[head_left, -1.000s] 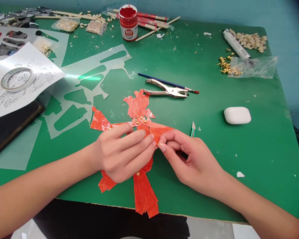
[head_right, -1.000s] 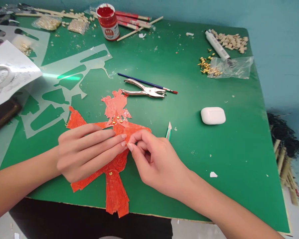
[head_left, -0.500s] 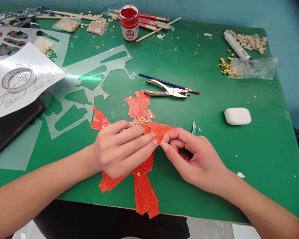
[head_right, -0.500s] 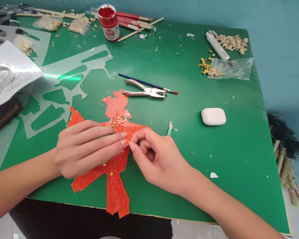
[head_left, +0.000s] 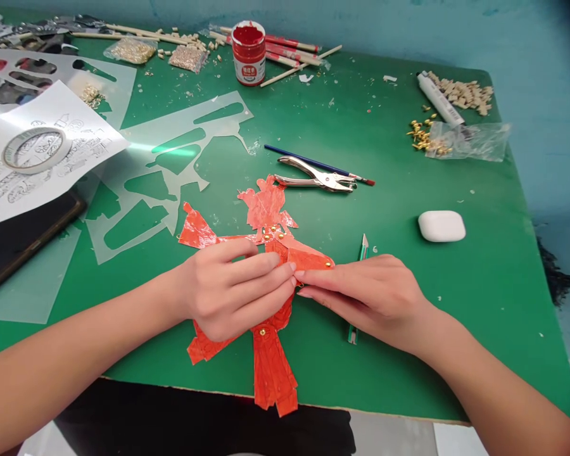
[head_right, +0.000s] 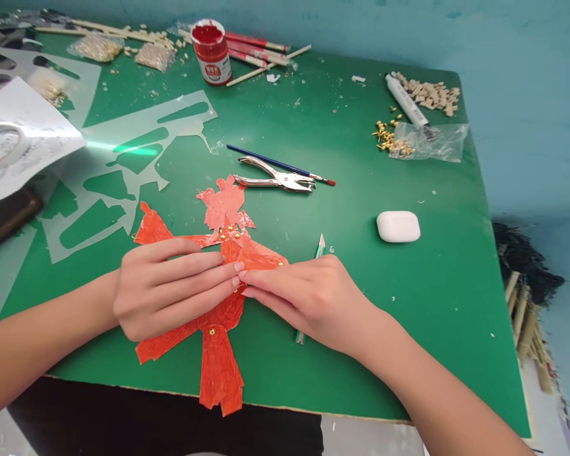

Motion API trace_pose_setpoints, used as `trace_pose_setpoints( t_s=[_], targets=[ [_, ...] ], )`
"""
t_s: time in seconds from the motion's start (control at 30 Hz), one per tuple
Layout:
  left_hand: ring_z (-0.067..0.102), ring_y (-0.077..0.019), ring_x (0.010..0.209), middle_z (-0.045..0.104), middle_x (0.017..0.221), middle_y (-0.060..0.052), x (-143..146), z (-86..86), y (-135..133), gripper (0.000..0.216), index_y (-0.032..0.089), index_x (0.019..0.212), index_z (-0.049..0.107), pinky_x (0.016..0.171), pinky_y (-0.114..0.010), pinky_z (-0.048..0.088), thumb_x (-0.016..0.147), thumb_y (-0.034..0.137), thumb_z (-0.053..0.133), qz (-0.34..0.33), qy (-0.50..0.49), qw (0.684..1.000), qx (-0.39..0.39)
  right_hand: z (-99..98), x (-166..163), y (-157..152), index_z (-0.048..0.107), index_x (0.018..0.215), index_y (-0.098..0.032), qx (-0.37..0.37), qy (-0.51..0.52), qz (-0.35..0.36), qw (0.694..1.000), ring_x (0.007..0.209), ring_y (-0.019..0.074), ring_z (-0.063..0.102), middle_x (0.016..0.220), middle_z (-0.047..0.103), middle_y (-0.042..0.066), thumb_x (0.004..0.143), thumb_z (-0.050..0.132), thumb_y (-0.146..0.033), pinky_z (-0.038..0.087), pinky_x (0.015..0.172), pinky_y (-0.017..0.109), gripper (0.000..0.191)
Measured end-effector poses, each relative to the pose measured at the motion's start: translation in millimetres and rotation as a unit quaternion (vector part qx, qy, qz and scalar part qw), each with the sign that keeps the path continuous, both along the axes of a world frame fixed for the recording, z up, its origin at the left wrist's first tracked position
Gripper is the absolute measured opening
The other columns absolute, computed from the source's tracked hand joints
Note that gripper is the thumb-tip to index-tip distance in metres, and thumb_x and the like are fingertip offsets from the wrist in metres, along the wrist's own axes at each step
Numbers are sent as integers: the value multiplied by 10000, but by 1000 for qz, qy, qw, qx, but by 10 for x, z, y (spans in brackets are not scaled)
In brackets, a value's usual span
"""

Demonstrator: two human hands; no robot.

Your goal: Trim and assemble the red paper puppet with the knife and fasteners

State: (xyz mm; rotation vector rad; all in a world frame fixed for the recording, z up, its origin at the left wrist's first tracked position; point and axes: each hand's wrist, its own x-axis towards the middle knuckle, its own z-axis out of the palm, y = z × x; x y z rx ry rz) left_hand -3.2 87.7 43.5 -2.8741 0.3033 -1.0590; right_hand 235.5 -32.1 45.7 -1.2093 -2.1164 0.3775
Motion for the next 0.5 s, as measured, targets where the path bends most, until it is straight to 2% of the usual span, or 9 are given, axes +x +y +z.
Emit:
trace_pose_setpoints(
  t_s=[0.17, 0.5],
  targets=[
    [777, -177, 870, 827, 969, -61, 23, -20, 19, 203, 183, 886, 769, 632, -297, 609, 993, 104, 615, 2, -5, 1000, 15, -21, -2, 21, 738, 1100, -234, 14, -6, 11, 1000, 644, 106, 752, 837, 820, -45, 986, 721, -186, 564, 591, 231, 125],
    [777, -188, 857, 827, 956, -68, 36, -53, 26, 194, 170, 875, 750, 678, -322, 616, 992, 109, 608, 2, -15, 1000, -5, -13, -60, 46, 714, 996, -223, 7, 4, 10, 1000, 659, 100, 756, 862, 826, -38, 992, 712, -180, 550, 615, 219, 43]
  ],
)
